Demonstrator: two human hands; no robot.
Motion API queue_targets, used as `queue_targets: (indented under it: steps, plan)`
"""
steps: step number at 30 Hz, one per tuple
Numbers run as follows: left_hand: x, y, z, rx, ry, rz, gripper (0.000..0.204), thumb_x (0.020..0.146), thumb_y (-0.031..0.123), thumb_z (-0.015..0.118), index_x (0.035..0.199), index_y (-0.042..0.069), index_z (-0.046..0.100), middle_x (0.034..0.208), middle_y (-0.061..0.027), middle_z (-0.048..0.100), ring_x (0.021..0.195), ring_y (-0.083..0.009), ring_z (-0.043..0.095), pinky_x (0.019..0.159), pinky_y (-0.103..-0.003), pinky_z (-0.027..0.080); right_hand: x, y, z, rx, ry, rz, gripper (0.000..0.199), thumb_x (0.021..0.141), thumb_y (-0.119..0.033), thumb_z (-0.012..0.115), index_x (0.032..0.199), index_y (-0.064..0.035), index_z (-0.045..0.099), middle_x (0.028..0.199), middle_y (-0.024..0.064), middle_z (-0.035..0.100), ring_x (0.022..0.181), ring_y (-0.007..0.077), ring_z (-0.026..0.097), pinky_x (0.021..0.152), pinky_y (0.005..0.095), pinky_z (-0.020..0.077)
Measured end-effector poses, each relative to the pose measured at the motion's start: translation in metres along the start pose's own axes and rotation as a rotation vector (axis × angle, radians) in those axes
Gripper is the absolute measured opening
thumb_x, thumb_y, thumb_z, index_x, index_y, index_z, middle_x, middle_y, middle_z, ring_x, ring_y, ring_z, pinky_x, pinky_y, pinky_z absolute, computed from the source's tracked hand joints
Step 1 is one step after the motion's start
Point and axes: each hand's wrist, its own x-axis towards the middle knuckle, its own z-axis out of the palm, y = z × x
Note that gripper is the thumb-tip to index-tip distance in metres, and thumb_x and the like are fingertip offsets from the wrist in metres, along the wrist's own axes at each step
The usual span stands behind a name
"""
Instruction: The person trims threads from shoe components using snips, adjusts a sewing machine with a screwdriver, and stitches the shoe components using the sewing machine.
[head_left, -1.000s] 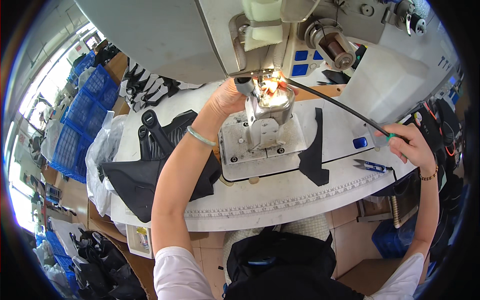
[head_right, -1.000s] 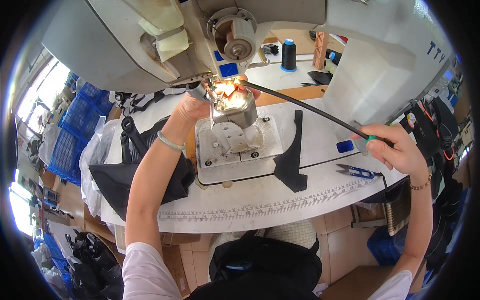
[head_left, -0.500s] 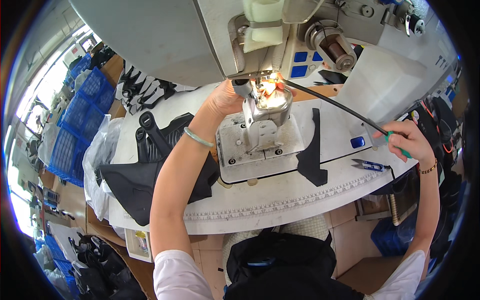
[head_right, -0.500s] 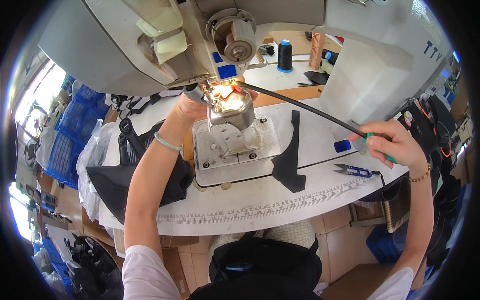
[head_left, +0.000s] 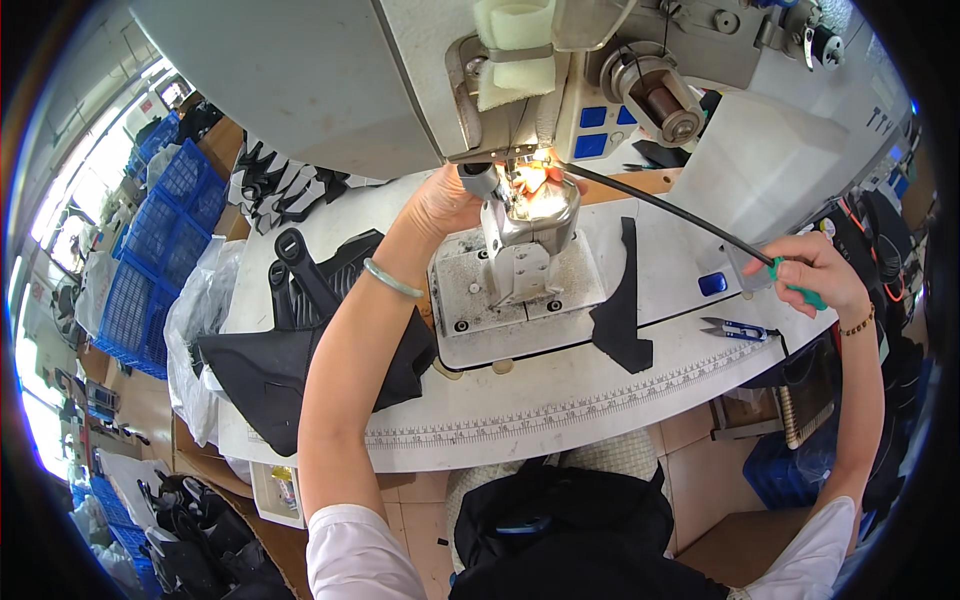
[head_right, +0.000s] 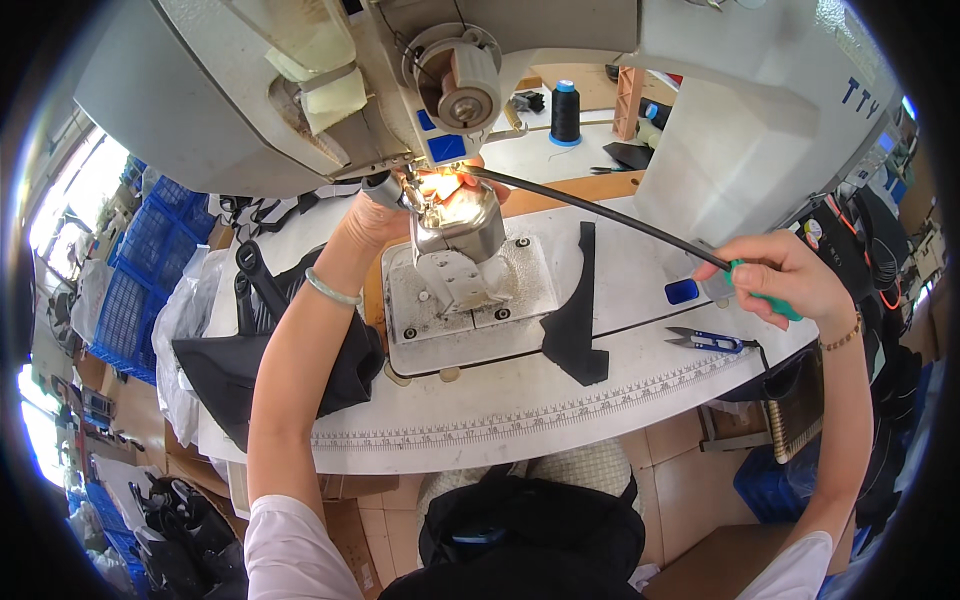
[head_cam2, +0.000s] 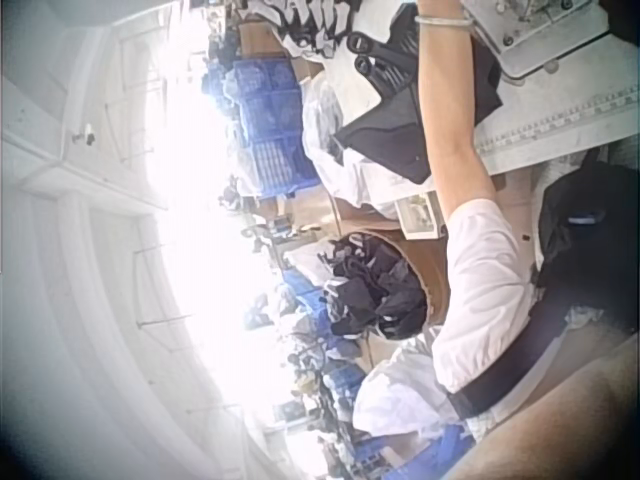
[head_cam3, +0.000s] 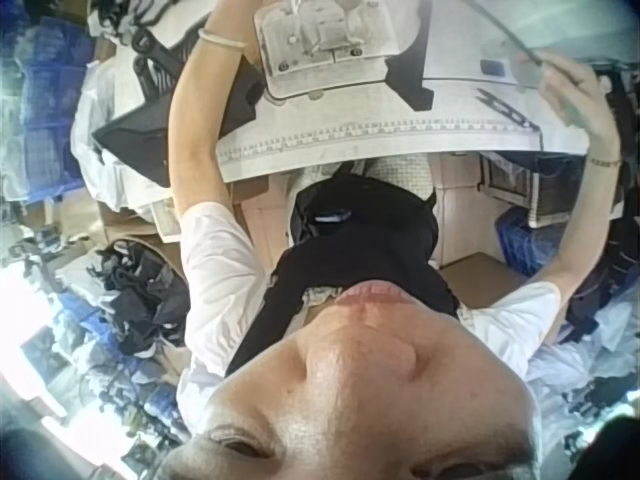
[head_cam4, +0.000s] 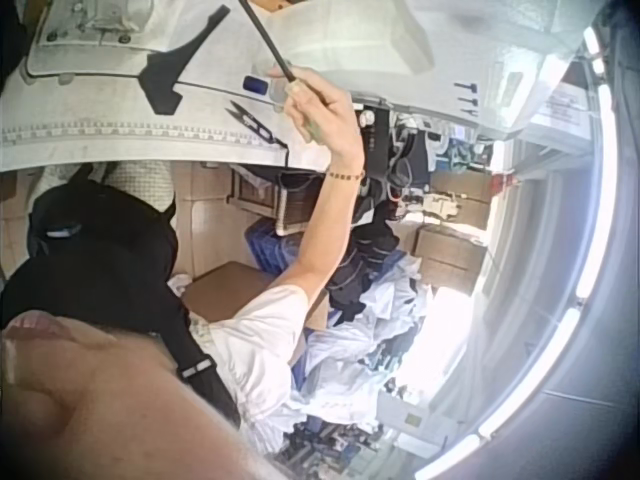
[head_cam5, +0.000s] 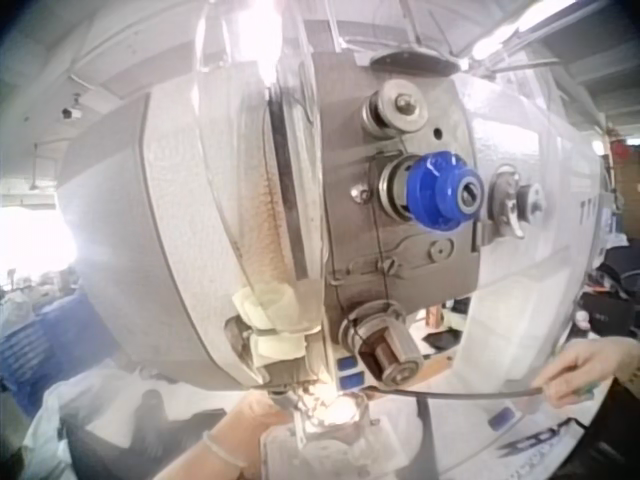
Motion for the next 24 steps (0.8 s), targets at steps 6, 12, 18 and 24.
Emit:
queue_targets:
  steps: [6,12,18,24]
  plan:
    - [0.0004,-0.0019,-0.003,0.018,0.017,0.007,0.074,0.058,0.041,0.08,0.112,-0.003,0.055,0.105,-0.019,0.062,0.106,-0.0378,0.056,0.093,-0.044,0.046,-0.0002,-0.0028,-0.0001,0.074,-0.013,0.055,0.034,0.09,-0.023,0.053,0.105,0.0066,0.06,0.047,0.0003,0.043,0.031,0.0058,0.037,0.032,0.0198,0.0305]
    - [0.0005,-0.002,-0.0046,-0.016,0.059,-0.034,0.075,0.06,0.042,0.079,0.114,-0.002,0.054,0.106,-0.0188,0.061,0.105,-0.0366,0.057,0.093,-0.044,0.046,-0.0004,-0.0016,-0.0011,0.041,-0.01,0.022,0.033,0.09,-0.023,0.054,0.103,0.006,0.06,0.048,0.002,0.047,0.031,0.0055,0.039,0.031,0.0191,0.0313]
    - [-0.0008,-0.004,-0.0051,-0.005,-0.013,-0.02,0.062,0.071,0.039,0.073,0.113,-0.002,0.054,0.106,-0.0184,0.061,0.103,-0.0328,0.059,0.092,-0.041,0.047,-0.003,0.0002,-0.0004,-0.035,0.095,-0.019,0.028,0.088,-0.018,0.055,0.101,0.006,0.062,0.05,0.0039,0.052,0.031,0.0053,0.041,0.031,0.0182,0.032]
    - [-0.0022,-0.0061,-0.0038,0.002,0.118,-0.039,0.067,0.068,0.041,0.073,0.115,-0.001,0.053,0.112,-0.0244,0.056,0.109,-0.0345,0.054,0.094,-0.04,0.045,-0.0044,-0.0008,-0.0007,-0.034,0.09,-0.018,0.03,0.088,-0.02,0.057,0.102,0.0066,0.062,0.049,0.0038,0.051,0.032,0.005,0.04,0.032,0.0179,0.0312]
